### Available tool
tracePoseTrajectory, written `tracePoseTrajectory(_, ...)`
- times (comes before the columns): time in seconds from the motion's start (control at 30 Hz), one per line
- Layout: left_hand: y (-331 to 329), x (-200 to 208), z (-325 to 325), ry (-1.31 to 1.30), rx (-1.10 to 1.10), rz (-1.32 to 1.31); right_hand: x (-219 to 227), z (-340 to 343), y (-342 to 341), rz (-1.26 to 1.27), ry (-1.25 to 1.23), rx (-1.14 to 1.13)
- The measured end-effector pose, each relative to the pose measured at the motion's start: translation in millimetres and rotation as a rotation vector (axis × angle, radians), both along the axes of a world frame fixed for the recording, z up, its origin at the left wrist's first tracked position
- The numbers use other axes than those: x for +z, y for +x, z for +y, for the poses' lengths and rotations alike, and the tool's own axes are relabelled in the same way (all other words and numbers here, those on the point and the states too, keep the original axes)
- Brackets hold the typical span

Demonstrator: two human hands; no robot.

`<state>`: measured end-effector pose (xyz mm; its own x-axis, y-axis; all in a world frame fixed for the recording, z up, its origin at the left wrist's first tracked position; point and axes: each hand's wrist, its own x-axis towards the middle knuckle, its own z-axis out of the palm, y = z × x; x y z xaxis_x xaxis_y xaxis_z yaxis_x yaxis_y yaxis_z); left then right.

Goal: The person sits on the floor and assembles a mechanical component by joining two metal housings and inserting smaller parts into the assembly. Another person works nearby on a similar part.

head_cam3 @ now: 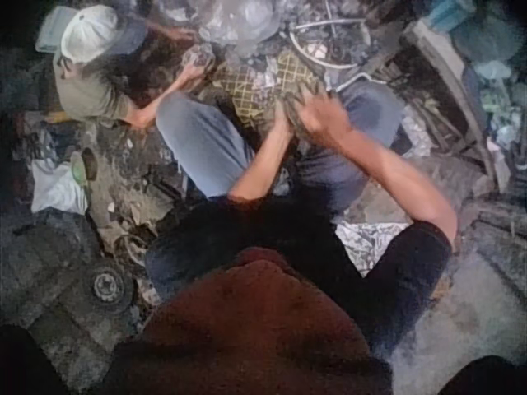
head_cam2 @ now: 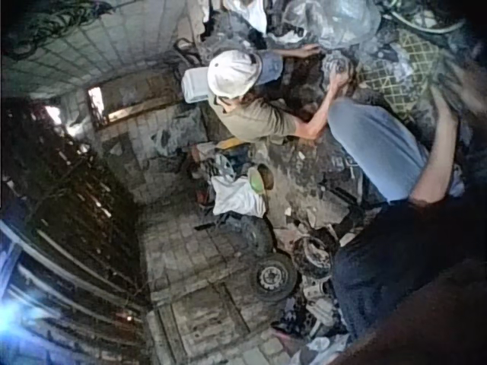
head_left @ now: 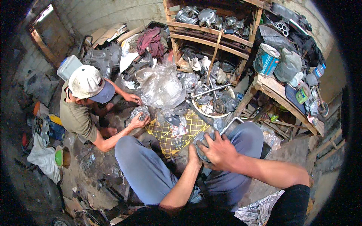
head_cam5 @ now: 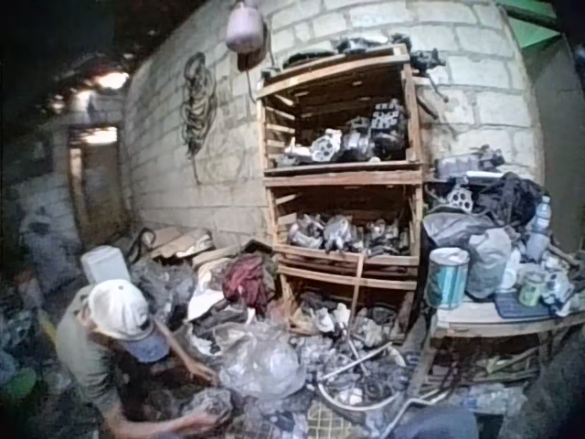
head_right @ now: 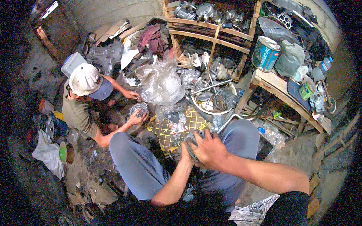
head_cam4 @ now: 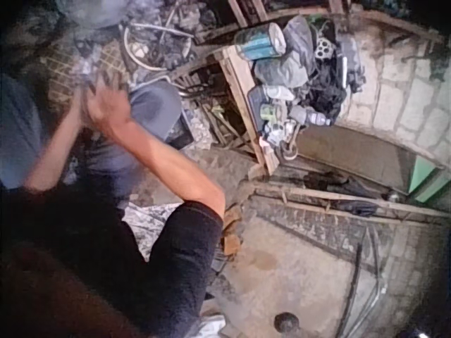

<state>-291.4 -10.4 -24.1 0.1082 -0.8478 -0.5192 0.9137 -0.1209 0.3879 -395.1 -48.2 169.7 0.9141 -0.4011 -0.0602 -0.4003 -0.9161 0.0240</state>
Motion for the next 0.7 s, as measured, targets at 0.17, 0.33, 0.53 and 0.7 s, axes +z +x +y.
tracePoseTrajectory(0.17, -9.5, 41.1, -1.9, 0.153, -0.019, 0.020, 1.6, 5.9, -10.6, 0.052, 0.039, -0.094)
tracePoseTrajectory(0.33, -14.2, 57.7, -3.4, 0.182, -0.036, -0.083, 0.4, 18.2, -20.6, 0.004, 0.065, -0.223)
tracePoseTrajectory(0.53, -23.0, 42.4, -4.8, 0.125, -0.039, -0.082, -11.5, 38.8, -32.4, -0.194, 0.051, -0.402)
tracePoseTrajectory(0.7, -29.5, 42.0, -6.2, 0.137, -0.041, -0.083, -27.0, 37.5, -42.6, -0.157, -0.058, -0.393)
